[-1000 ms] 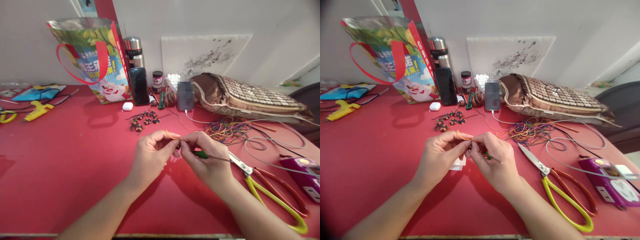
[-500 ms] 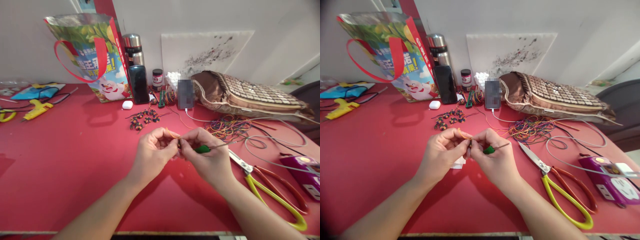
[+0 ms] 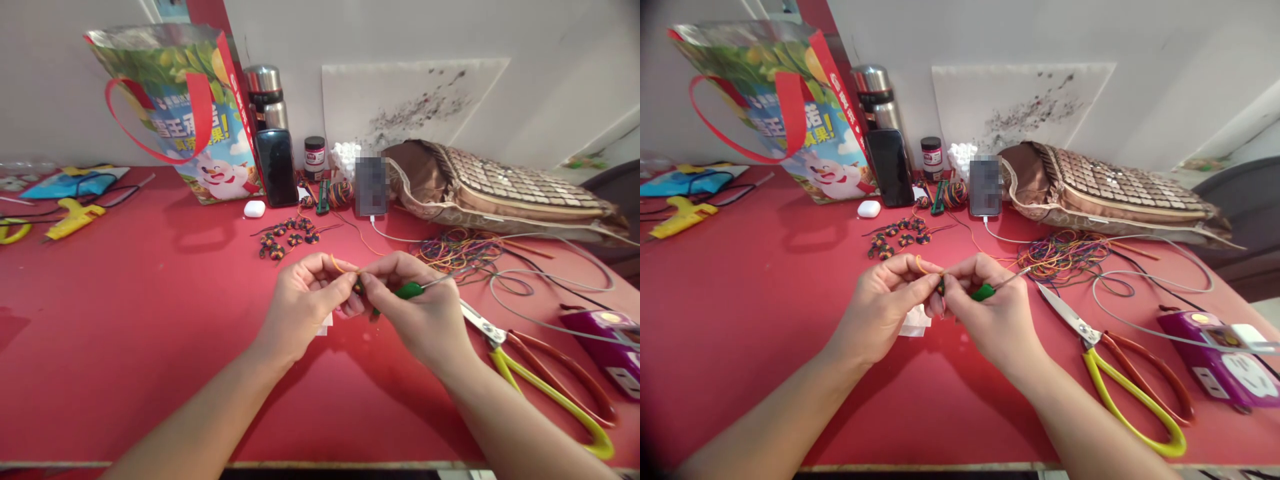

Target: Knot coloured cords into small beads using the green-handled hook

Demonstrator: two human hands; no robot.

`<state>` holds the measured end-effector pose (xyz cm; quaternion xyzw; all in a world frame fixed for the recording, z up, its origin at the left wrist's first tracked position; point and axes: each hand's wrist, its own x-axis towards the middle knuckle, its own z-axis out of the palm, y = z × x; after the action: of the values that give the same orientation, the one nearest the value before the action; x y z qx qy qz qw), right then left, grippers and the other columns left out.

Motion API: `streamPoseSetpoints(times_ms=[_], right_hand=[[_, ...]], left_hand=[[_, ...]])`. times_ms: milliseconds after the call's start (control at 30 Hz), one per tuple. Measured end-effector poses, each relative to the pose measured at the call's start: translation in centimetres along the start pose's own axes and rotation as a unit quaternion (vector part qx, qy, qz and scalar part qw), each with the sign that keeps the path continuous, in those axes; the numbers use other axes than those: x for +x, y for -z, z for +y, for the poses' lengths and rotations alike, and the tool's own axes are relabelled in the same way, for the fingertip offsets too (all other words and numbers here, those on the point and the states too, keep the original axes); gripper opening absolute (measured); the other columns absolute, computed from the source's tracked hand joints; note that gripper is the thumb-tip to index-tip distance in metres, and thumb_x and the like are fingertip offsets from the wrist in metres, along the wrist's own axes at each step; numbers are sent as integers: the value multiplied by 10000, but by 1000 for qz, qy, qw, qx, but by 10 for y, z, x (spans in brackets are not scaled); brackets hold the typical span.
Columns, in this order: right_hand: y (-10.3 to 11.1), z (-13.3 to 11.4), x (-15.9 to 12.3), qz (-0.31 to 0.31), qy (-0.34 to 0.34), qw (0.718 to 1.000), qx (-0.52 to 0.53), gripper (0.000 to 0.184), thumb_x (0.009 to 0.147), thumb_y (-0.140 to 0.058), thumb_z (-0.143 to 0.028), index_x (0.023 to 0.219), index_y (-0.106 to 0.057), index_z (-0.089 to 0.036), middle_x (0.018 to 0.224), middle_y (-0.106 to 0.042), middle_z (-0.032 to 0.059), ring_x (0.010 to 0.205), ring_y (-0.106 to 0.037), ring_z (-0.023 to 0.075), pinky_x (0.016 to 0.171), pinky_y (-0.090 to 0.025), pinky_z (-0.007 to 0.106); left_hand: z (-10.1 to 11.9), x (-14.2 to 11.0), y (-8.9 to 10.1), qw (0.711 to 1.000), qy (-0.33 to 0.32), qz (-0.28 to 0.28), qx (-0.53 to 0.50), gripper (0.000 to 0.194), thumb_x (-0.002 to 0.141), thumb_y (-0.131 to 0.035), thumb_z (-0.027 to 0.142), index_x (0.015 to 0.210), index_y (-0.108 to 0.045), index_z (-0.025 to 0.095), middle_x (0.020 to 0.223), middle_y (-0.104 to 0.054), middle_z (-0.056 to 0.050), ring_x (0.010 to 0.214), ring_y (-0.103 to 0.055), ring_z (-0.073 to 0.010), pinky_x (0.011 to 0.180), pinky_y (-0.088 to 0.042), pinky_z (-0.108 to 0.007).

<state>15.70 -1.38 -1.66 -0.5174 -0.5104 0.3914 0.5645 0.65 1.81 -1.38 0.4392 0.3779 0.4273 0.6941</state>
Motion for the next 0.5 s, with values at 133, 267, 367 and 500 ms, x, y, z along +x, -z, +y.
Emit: streamPoseSetpoints(times_ms=[133,267,367,500], right_hand=[[3,4,3,-17,-47,998,40,246,847,-823,-388,760,-718,-182,554,-712,13,451,-667,146,424,-578,242],[5,12,2,-9,-52,997,57,220,866,-818,-379,813,-756,-174,574,-722,15,464,-667,144,436,-577,239],[5,14,1,-6,-40,998,52,171,874,-805,-326,812,-767,-171,561,-709,3,440,-633,120,428,-548,216],[5,14,0,-1,-11,1000,25,130,874,-802,-278,806,-770,-171,564,-702,-3,450,-622,113,445,-537,216]], left_hand=[[0,2,0,1000,9,-1,-27,231,794,-878,289,796,-686,161,580,-723,-26,534,-666,-128,587,-551,-235],[1,2,1,999,20,-5,-40,221,807,-871,281,786,-688,158,581,-729,-29,530,-667,-124,580,-552,-227],[2,2,1,1000,10,-6,-25,199,830,-854,257,796,-689,152,590,-736,-31,541,-675,-118,588,-555,-217],[1,0,2,1000,-11,-3,3,191,852,-845,252,814,-688,149,599,-736,-25,554,-681,-116,589,-551,-213]])
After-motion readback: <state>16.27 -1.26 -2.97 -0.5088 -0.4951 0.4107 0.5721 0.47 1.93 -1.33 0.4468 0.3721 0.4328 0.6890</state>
